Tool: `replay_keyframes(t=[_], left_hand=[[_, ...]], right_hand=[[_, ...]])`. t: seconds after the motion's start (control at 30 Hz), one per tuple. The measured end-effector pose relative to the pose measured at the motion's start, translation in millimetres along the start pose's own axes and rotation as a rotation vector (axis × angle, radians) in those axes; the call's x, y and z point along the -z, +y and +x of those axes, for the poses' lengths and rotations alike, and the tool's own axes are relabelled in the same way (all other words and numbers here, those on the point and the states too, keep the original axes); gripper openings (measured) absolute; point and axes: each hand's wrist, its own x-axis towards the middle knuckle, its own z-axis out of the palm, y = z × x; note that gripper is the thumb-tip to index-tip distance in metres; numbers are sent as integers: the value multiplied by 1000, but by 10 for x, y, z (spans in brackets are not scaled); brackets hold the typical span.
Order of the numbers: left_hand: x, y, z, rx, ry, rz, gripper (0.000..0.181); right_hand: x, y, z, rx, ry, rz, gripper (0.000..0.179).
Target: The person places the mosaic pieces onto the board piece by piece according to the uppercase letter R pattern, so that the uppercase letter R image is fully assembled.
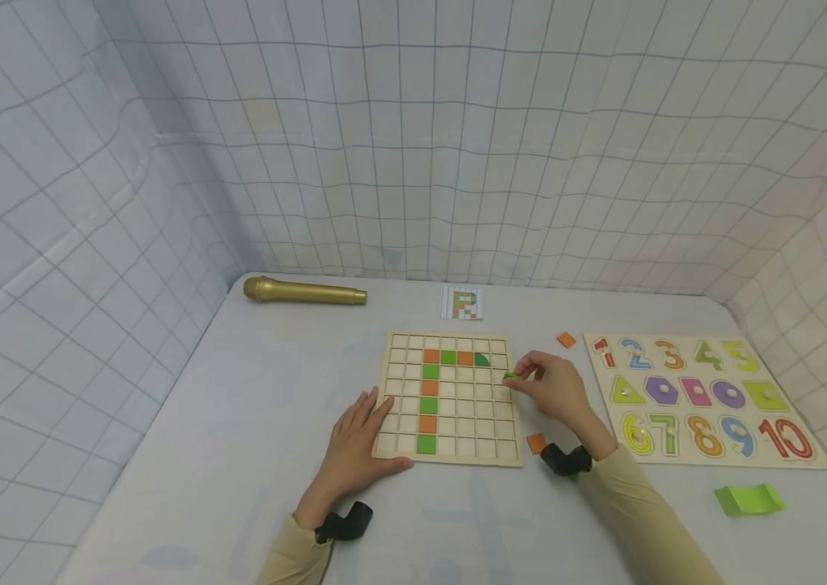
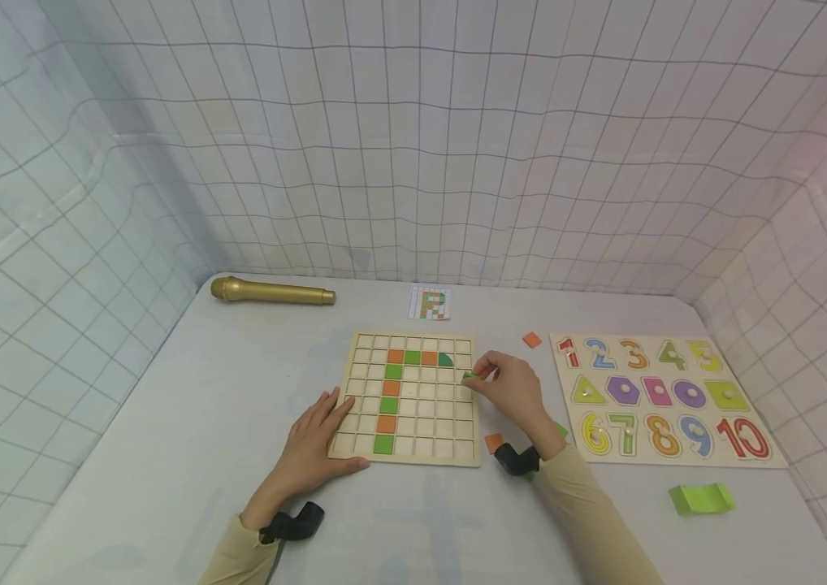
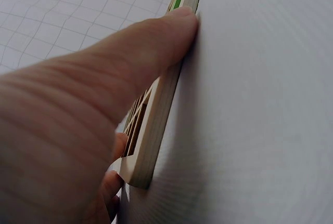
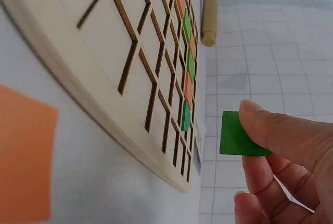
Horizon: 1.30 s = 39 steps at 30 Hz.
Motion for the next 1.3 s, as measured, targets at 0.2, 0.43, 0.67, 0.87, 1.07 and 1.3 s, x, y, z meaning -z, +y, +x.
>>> replay_keyframes(t=[0.2,0.43,0.67,0.87,1.07,1.3], left_hand=[[-17,-8,6,-8,-1,6,97],[-18,-2,5,1,-9,2,97],[-6,-2,2,2,-6,-4,97],[4,1,-5,5,-3,-6,97],[-3,-8,-1,0,-2,-3,96],[6,1,-6,-1,-1,-6,96]], right_hand=[[-127,-24,221,30,-94,-3,17],[-206,-66,337,55,-158,-26,11],[-238,-81,394,63,-204,-74,7],[-257,-87,412,28,-224,-81,8],[-294,-63,422,12,-217,-89,8],[-319,-73,419,12,-195,-121,8]])
